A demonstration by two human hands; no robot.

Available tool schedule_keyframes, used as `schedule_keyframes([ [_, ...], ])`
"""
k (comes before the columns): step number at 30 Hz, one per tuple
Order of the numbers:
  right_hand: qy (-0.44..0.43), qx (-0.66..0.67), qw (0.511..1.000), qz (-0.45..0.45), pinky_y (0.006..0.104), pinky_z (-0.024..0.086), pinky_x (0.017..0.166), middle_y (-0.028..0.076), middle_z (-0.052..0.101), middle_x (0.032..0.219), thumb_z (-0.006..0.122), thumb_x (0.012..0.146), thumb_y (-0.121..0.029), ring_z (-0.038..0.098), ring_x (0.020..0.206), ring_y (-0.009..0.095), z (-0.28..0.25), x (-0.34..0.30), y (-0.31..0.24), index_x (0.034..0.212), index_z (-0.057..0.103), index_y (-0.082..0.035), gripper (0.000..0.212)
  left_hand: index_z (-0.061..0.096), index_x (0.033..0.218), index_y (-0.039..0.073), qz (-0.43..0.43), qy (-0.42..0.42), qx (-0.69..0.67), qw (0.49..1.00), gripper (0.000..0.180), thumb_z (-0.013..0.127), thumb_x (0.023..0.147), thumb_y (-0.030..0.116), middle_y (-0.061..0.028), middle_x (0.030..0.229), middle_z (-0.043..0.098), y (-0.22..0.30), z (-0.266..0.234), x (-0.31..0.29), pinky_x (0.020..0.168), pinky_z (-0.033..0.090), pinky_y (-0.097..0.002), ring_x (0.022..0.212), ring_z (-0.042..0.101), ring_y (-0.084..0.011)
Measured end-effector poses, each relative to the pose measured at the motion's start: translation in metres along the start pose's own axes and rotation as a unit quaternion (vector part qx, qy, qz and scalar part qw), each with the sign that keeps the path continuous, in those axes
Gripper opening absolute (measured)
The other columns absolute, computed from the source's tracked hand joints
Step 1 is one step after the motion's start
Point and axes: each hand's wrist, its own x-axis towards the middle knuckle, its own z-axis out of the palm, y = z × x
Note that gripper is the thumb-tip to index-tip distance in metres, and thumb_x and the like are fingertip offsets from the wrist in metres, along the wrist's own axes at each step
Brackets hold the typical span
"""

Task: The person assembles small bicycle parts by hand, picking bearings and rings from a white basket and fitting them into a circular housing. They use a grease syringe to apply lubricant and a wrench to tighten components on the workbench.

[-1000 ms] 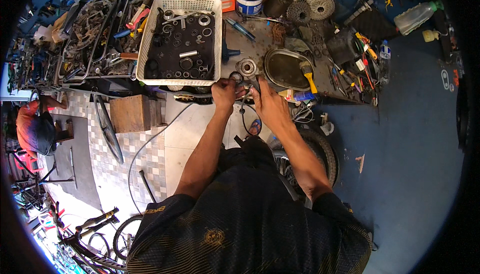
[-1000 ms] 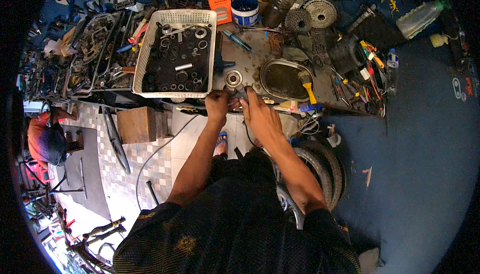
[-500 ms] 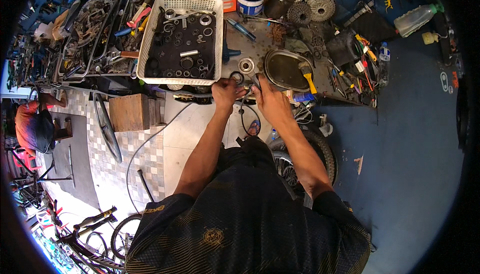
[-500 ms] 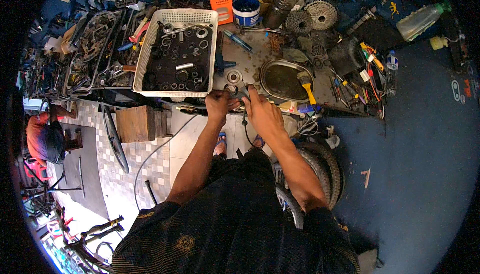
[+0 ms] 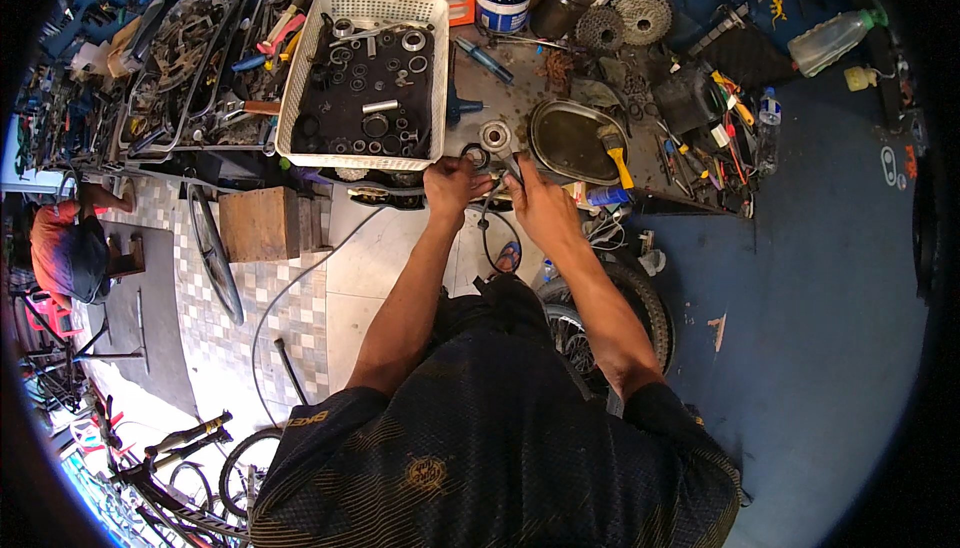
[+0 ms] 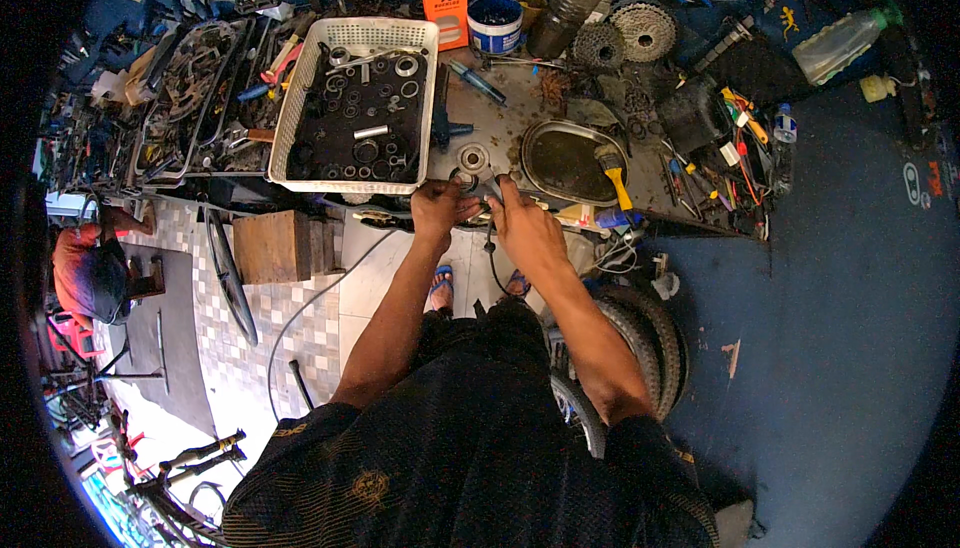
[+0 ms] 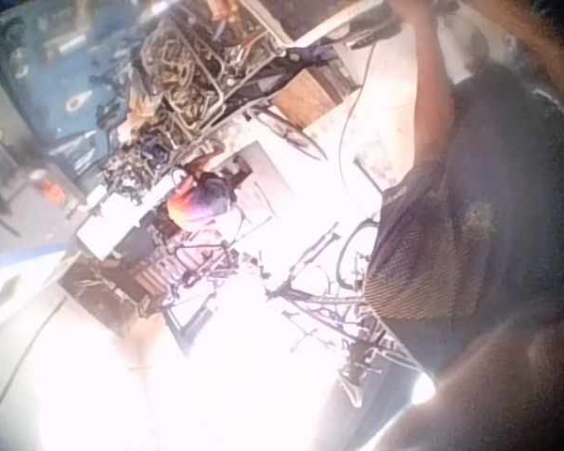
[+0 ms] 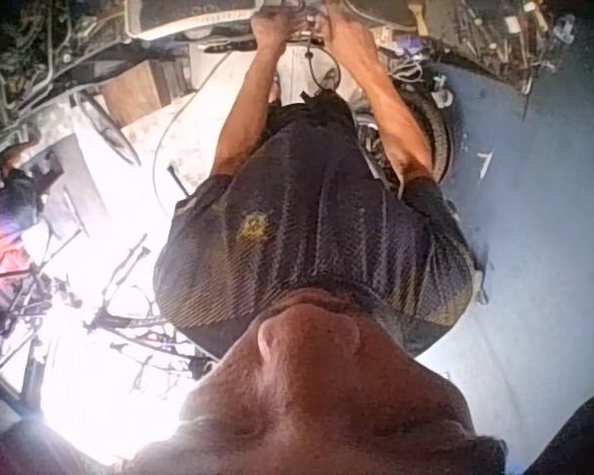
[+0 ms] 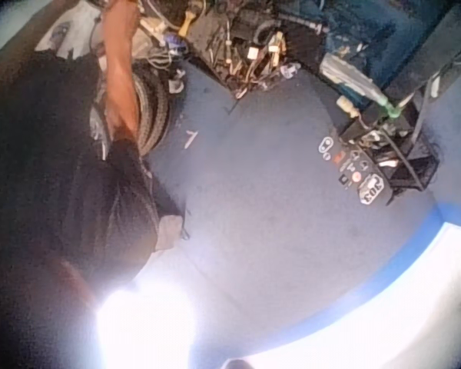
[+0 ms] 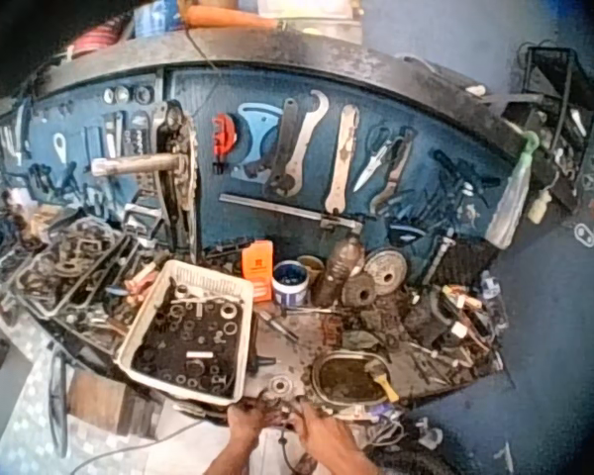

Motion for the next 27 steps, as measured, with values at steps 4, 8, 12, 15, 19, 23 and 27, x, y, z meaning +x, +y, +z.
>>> schedule_keyframes([
  [4,-0.018,0.034,0.999,-0.012,0.0603,0.055,0.074,0.031,0.07,0.086,0.052,0.107,-0.033,0.069,0.083,0.053,-0.001,-0.002,0.002,0.14,0.049,-0.007,0.043,0.053,0.092,-0.005,-0.012,-0.013,-0.019,1.0,0.021,0.067,0.099,0.008,-0.0169,0.083,0.065,0.006,-0.002,-0.002,0.056,0.067,-0.0387,0.068,0.075,-0.0285],
  [8,-0.044,0.053,0.998,0.002,0.0614,0.054,0.075,0.031,0.069,0.079,0.053,0.106,-0.034,0.068,0.081,0.053,0.01,-0.003,0.005,0.14,0.05,-0.006,0.043,0.052,0.1,-0.005,0.011,-0.013,-0.053,0.998,0.018,0.067,0.1,0.006,-0.0171,0.093,0.065,0.0,-0.004,-0.005,0.063,0.068,-0.0392,0.076,0.075,-0.0286],
  [12,-0.03,0.064,0.998,-0.004,0.0609,0.054,0.074,0.032,0.068,0.079,0.054,0.106,-0.033,0.068,0.08,0.053,0.019,-0.003,0.009,0.14,0.051,-0.006,0.043,0.051,0.107,-0.004,0.041,-0.004,-0.091,0.995,0.017,0.065,0.099,0.002,-0.0167,0.103,0.063,-0.013,-0.007,-0.009,0.073,0.068,-0.0403,0.088,0.075,-0.03],
  [15,-0.039,0.068,0.997,-0.019,0.0605,0.054,0.074,0.032,0.068,0.079,0.053,0.106,-0.033,0.068,0.079,0.053,0.016,-0.001,0.008,0.14,0.051,-0.005,0.043,0.051,0.108,-0.005,0.042,0.0,-0.087,0.995,0.015,0.063,0.099,-0.001,-0.0169,0.105,0.063,-0.016,-0.008,-0.006,0.076,0.068,-0.0412,0.091,0.074,-0.0313],
  [19,-0.054,0.052,0.997,-0.012,0.0596,0.055,0.073,0.031,0.07,0.084,0.054,0.106,-0.032,0.069,0.08,0.053,0.002,0.001,0.001,0.14,0.05,-0.003,0.044,0.052,0.105,-0.006,0.052,-0.007,-0.095,0.994,0.014,0.063,0.098,-0.001,-0.0168,0.101,0.064,-0.015,-0.009,-0.004,0.075,0.069,-0.0412,0.088,0.074,-0.0307],
  [23,-0.001,0.053,0.998,-0.04,0.0585,0.055,0.071,0.03,0.071,0.087,0.054,0.106,-0.031,0.069,0.08,0.052,-0.008,0.001,-0.003,0.14,0.049,-0.002,0.045,0.053,0.101,-0.006,0.058,0.005,-0.09,0.994,0.012,0.064,0.098,-0.001,-0.0174,0.099,0.064,-0.012,-0.007,-0.004,0.074,0.069,-0.0409,0.086,0.074,-0.03],
  [27,0.04,0.071,0.994,-0.067,0.0591,0.055,0.071,0.031,0.07,0.088,0.054,0.106,-0.031,0.069,0.08,0.052,-0.001,0.002,-0.002,0.139,0.049,-0.003,0.043,0.055,0.102,-0.005,0.051,0.004,-0.083,0.995,0.01,0.06,0.094,-0.005,-0.0169,0.104,0.064,-0.012,-0.007,-0.004,0.083,0.067,-0.0437,0.089,0.073,-0.0304],
])
